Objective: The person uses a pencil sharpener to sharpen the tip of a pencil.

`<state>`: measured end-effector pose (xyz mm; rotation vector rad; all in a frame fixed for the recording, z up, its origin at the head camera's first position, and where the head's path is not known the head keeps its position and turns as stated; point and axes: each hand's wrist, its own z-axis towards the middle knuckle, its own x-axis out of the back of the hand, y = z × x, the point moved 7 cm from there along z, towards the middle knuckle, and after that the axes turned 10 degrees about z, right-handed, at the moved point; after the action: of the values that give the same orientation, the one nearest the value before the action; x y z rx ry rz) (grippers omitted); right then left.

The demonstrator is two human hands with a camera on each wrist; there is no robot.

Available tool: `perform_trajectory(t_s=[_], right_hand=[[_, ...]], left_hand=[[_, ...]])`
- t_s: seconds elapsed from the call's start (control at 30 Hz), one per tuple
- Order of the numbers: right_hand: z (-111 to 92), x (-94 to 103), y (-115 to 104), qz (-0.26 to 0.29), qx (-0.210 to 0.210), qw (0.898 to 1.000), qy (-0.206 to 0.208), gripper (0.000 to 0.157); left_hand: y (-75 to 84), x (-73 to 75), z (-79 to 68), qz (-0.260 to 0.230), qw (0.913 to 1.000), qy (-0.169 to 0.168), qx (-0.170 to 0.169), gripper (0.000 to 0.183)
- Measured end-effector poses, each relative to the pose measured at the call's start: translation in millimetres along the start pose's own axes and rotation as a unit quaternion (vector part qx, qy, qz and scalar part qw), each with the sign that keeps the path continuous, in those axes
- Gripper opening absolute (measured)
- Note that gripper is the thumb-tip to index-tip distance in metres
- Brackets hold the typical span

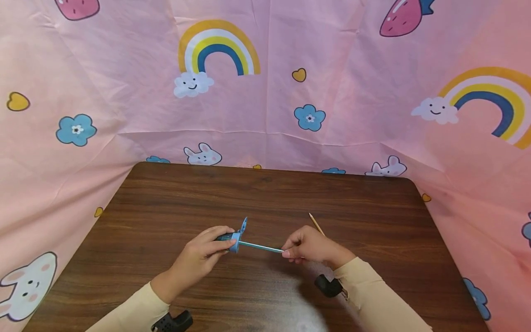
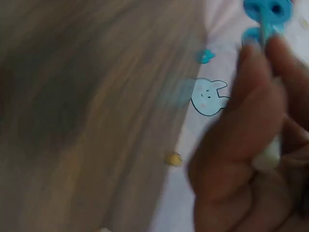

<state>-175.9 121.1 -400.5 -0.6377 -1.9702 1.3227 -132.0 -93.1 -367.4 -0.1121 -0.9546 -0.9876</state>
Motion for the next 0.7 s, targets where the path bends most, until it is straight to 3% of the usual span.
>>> perform_trajectory(t_s=[0.07,0.13,0.27,0.4,0.47,0.53,0.63,0.7], right_hand=[[0.4,-0.5,4.8,0.043,-0.036,0.998,-0.025,0.015],[1.4,0.9,4.9,0.036,-0.036,0.998,-0.024,0.016],[2.6,5.6,-1.6,-0.053,0.006,0.998,0.02,0.019],[-0.4,5.9,-10.9,-0.173,0.037,0.981,0.085,0.036],[-4.0,4.9,-18.3,-0.244,0.064,0.959,0.13,0.048],[-8.3,3.6,-26.4,-0.304,0.104,0.931,0.175,0.059],[-15.1,1.5,-35.9,-0.367,0.179,0.883,0.231,0.066],[-18.3,-0.3,-38.9,-0.386,0.229,0.858,0.25,0.068]], left_hand=[[3.2,1.6,1.7,0.003,0.9997,0.011,-0.02,0.037],[3.0,2.2,3.2,0.002,0.9998,0.014,-0.015,0.037],[-2.8,0.9,4.3,-0.002,0.9994,0.005,0.033,0.039],[-7.0,-1.6,3.6,-0.01,0.9974,-0.008,0.071,0.041],[-9.1,-3.0,2.9,-0.018,0.9958,-0.013,0.089,0.042],[-11.5,-3.9,2.4,-0.025,0.9938,-0.02,0.106,0.042],[-13.5,-3.6,2.5,-0.04,0.9913,-0.022,0.124,0.042],[-14.7,-3.1,2.7,-0.05,0.9898,-0.02,0.132,0.041]])
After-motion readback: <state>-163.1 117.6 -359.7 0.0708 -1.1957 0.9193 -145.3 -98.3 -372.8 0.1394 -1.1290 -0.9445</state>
